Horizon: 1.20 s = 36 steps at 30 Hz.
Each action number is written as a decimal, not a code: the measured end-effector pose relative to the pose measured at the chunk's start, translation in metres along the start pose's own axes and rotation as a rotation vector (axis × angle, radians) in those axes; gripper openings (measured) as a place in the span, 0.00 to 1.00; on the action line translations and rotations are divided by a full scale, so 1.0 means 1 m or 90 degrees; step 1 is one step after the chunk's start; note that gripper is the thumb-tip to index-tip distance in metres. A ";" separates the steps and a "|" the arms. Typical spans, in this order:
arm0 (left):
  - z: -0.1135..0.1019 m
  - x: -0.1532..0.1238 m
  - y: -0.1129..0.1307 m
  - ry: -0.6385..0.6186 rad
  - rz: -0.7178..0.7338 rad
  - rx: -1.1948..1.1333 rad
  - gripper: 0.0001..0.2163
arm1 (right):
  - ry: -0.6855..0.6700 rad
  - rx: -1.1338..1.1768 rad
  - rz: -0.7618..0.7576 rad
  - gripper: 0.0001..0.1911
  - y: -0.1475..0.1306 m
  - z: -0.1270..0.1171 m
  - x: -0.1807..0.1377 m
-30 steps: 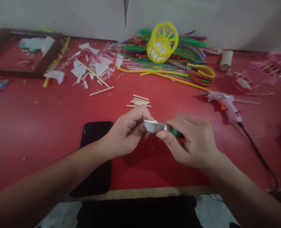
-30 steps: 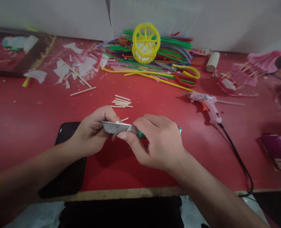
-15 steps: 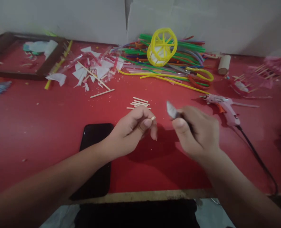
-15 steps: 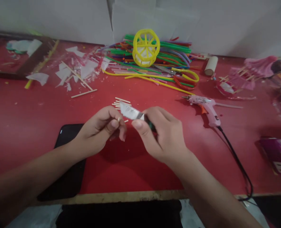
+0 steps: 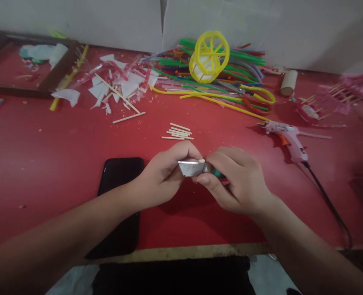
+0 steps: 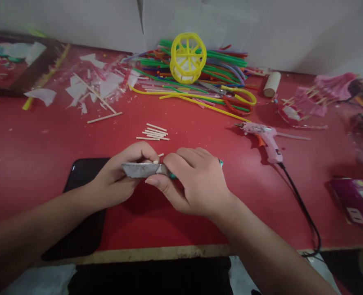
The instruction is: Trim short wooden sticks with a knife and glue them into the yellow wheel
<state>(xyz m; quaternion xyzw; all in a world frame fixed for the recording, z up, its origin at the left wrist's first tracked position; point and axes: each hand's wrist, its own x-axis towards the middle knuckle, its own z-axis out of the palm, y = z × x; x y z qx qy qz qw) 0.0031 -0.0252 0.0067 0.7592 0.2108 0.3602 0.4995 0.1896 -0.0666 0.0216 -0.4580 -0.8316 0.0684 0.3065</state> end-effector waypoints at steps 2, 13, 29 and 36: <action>0.000 0.000 0.000 -0.001 0.009 -0.002 0.11 | -0.004 0.000 0.002 0.17 -0.001 0.000 0.000; -0.001 -0.001 -0.001 0.003 0.008 0.036 0.13 | -0.007 0.003 0.030 0.20 -0.002 -0.001 -0.001; 0.003 -0.002 -0.001 0.043 0.002 0.013 0.07 | 0.161 0.005 0.139 0.19 0.016 -0.024 -0.004; 0.000 -0.002 -0.005 0.028 0.003 0.034 0.06 | 0.012 0.038 0.041 0.18 0.002 -0.002 0.000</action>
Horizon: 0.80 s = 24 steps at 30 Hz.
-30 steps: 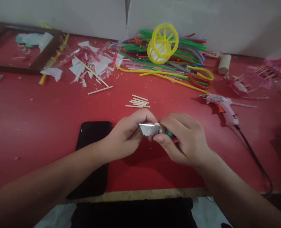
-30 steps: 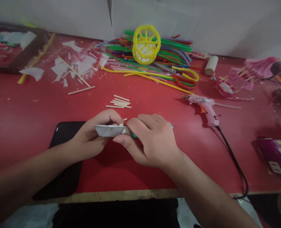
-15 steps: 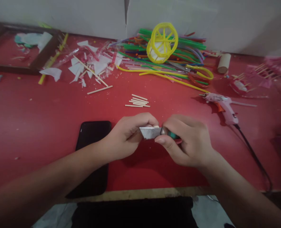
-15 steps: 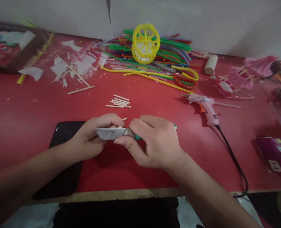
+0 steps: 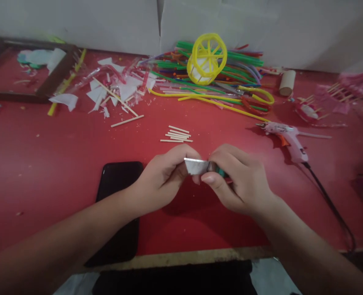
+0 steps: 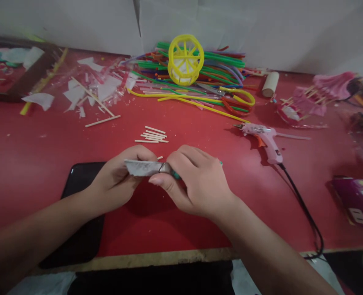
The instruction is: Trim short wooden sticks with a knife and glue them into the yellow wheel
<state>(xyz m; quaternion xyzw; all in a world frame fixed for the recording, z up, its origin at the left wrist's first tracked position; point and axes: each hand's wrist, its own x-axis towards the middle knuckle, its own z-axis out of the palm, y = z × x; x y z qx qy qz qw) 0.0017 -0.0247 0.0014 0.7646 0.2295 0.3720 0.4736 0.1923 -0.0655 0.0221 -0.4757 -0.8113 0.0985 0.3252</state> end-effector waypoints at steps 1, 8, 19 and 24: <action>0.000 0.000 0.001 -0.006 0.001 0.009 0.07 | -0.005 -0.007 -0.009 0.18 0.000 0.001 0.000; -0.001 0.000 0.003 -0.023 -0.005 0.042 0.13 | 0.001 -0.024 -0.038 0.19 -0.002 0.002 -0.001; 0.000 0.002 0.004 -0.027 -0.004 0.056 0.12 | -0.001 -0.020 -0.023 0.18 -0.003 0.002 -0.001; 0.000 0.002 0.004 -0.024 -0.002 0.063 0.12 | -0.004 -0.022 -0.016 0.20 -0.003 0.002 -0.001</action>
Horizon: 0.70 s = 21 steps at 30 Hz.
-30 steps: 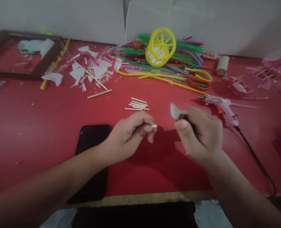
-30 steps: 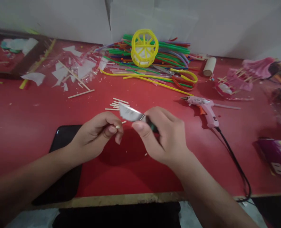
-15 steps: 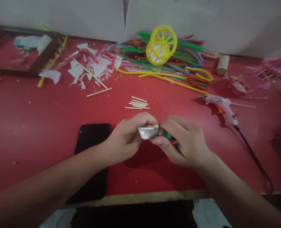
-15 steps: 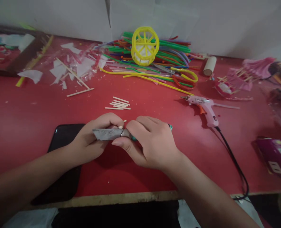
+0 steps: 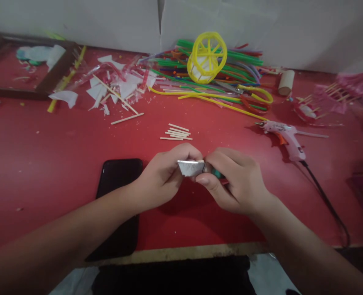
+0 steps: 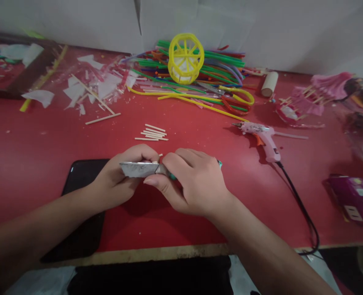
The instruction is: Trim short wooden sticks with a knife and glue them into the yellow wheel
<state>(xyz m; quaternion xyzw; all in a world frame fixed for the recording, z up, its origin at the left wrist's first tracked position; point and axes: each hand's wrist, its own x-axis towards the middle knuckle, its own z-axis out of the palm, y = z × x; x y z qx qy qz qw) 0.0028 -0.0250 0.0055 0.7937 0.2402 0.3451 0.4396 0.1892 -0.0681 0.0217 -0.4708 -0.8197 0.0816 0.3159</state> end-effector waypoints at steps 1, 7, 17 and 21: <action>0.000 0.000 0.000 -0.002 -0.001 0.002 0.12 | -0.001 0.001 0.001 0.20 0.000 0.000 0.000; -0.001 -0.001 0.000 -0.004 -0.002 0.004 0.12 | -0.007 0.005 0.000 0.20 0.000 0.000 0.000; 0.000 -0.001 0.001 -0.001 -0.006 0.007 0.12 | 0.003 0.000 0.001 0.19 -0.001 -0.001 0.001; 0.001 -0.001 0.001 0.005 0.004 0.002 0.13 | -0.001 0.000 -0.001 0.19 -0.002 -0.001 0.001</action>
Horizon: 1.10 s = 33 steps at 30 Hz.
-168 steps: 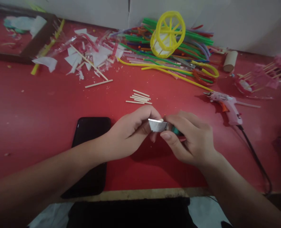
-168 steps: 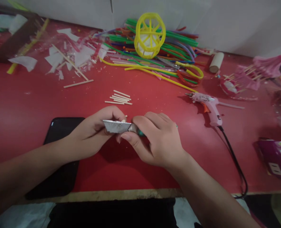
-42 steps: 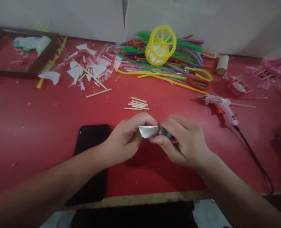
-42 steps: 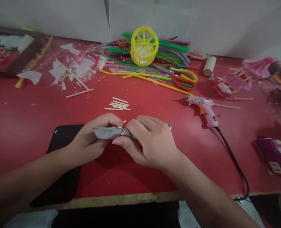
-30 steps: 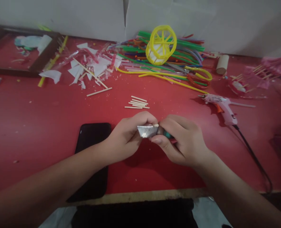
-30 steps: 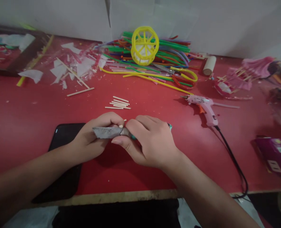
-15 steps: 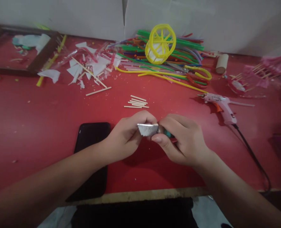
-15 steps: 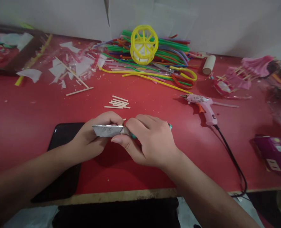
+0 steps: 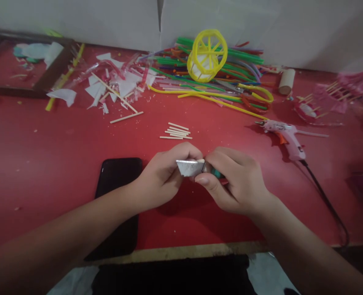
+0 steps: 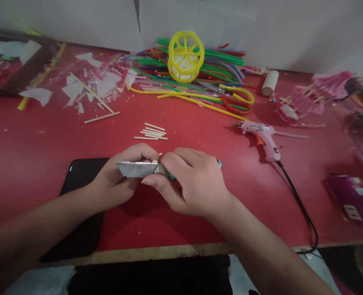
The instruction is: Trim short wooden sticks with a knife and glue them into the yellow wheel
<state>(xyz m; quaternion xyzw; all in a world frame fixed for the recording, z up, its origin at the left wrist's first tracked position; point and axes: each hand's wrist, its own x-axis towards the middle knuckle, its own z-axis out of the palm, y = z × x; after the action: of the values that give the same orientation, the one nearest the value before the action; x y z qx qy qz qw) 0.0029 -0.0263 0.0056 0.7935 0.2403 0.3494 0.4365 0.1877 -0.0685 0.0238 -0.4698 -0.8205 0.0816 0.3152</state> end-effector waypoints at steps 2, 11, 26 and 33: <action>0.000 0.000 0.000 0.005 0.003 -0.002 0.13 | 0.001 0.000 0.001 0.19 0.000 0.000 0.000; 0.000 0.001 0.002 0.000 -0.023 -0.017 0.12 | -0.002 0.028 0.018 0.19 0.000 -0.001 -0.002; -0.004 0.006 0.004 0.007 0.057 -0.024 0.11 | -0.010 0.036 0.028 0.20 -0.003 -0.004 -0.001; -0.002 -0.002 0.004 0.002 0.081 -0.079 0.10 | 0.083 -0.020 0.127 0.22 0.017 -0.022 -0.001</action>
<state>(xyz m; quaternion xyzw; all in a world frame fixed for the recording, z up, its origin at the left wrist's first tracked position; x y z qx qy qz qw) 0.0002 -0.0282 0.0093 0.7783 0.1679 0.3916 0.4613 0.2132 -0.0635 0.0333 -0.5587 -0.7484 0.0688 0.3508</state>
